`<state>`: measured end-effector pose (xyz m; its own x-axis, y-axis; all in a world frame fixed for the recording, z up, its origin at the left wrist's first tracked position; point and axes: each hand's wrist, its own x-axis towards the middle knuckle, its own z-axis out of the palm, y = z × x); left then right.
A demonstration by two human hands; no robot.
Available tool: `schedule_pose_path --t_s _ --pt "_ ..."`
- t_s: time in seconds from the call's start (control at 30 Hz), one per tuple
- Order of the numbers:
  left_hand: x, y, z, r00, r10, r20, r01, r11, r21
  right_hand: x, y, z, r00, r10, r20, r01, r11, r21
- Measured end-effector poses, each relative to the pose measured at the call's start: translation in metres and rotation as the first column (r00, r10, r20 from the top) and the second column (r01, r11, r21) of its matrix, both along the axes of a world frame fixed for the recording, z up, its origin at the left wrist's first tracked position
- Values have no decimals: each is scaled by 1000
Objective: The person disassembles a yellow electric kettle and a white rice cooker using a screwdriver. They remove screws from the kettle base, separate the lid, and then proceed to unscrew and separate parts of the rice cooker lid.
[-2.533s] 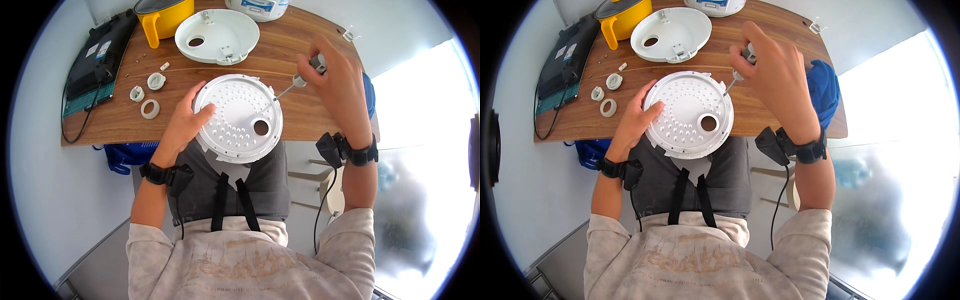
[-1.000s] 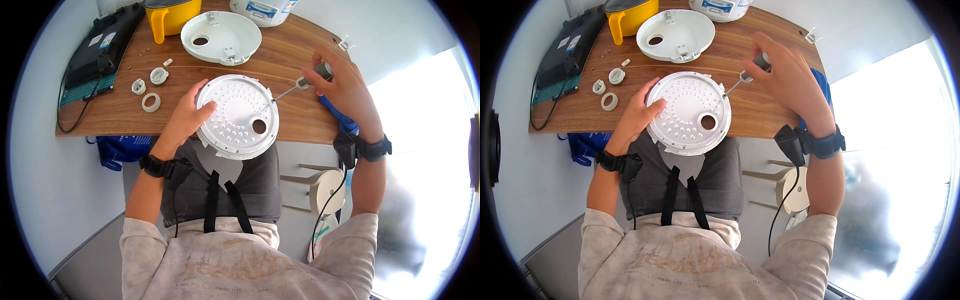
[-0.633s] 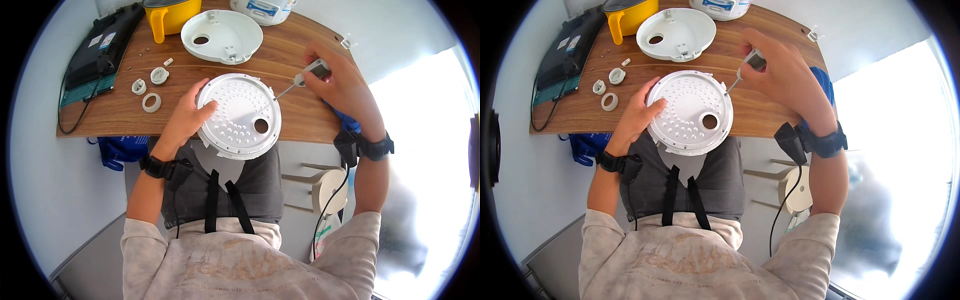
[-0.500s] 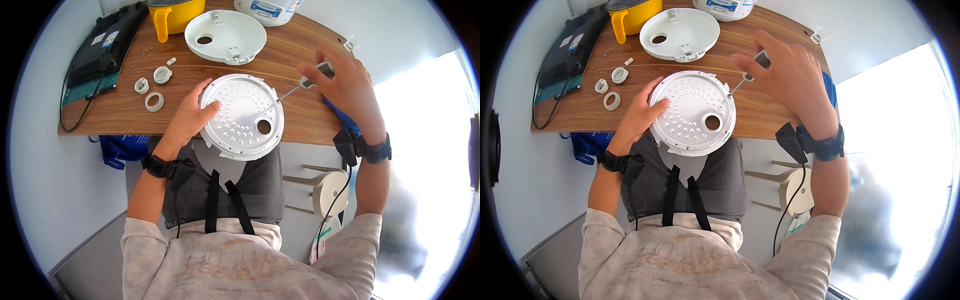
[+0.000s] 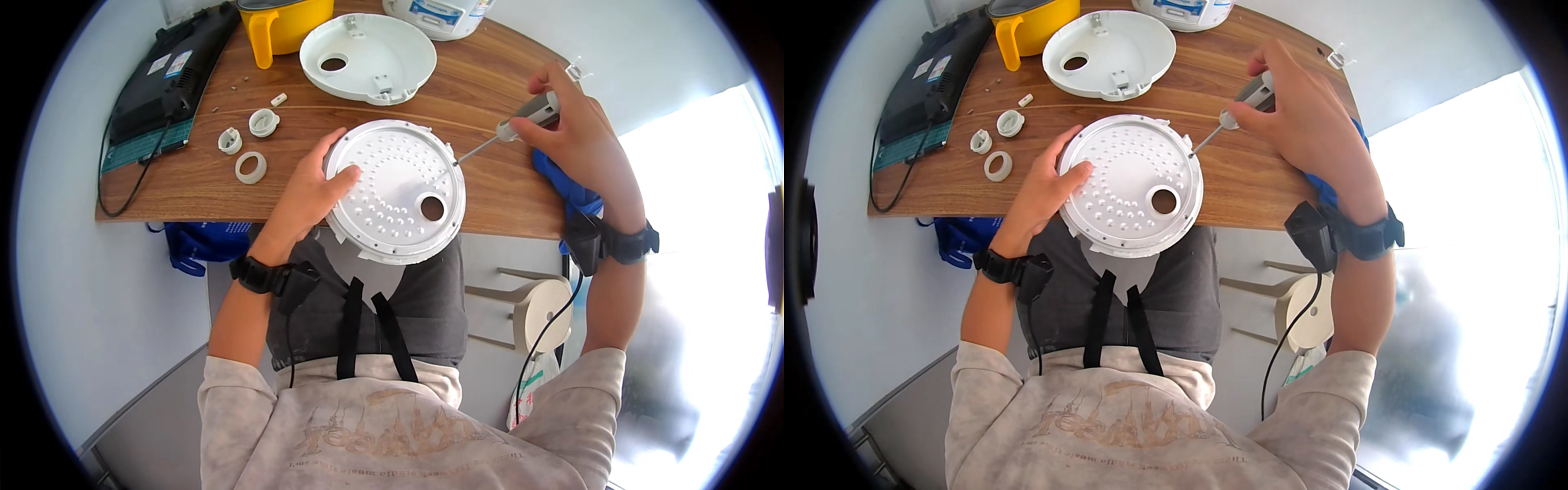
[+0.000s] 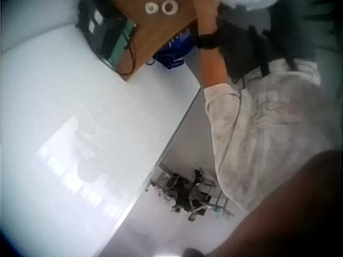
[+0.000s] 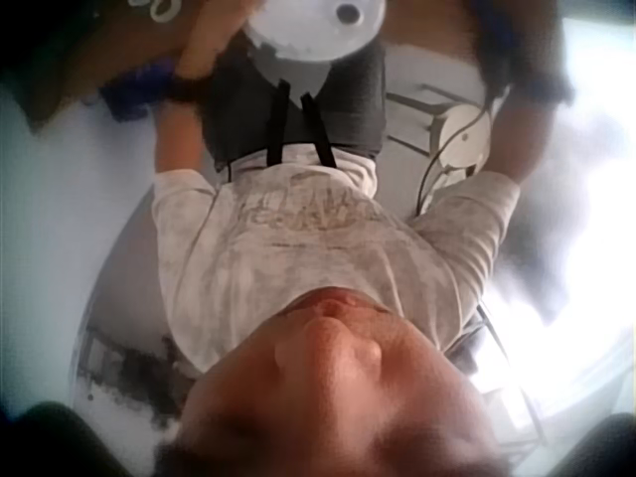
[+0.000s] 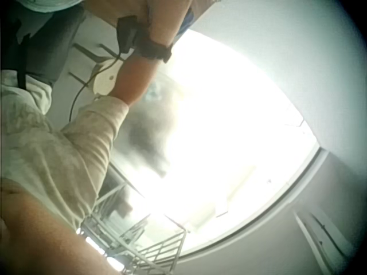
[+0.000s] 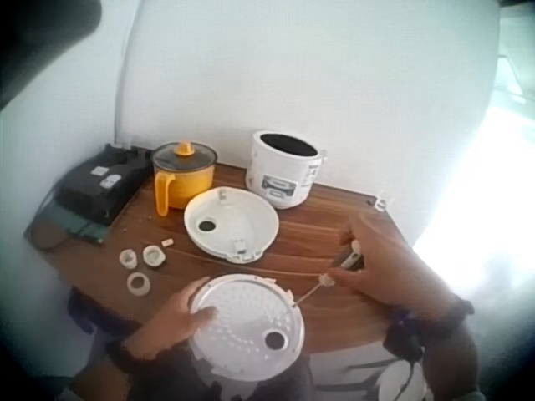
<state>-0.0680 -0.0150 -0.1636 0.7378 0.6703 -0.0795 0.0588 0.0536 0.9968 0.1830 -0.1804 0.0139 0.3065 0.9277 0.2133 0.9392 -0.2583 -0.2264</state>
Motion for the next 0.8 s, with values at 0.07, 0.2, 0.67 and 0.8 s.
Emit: schedule_pose_path --t_s 0.07,0.2,0.67,0.8 --pt "1 -1 0 1000 -1 9 1 1000 3 0 1 -1 1000 28 6 -28 999 20" --pt "-1 3 -5 1000 0 9 0 1000 24 -10 9 -3 969 -189 160 196 980 -31" --pt "0 0 -4 1000 9 17 -10 999 47 -2 2 -6 998 27 -55 -22 996 91" --pt "0 2 -5 1000 6 2 -6 999 36 -9 4 -8 983 -83 161 71 995 76"
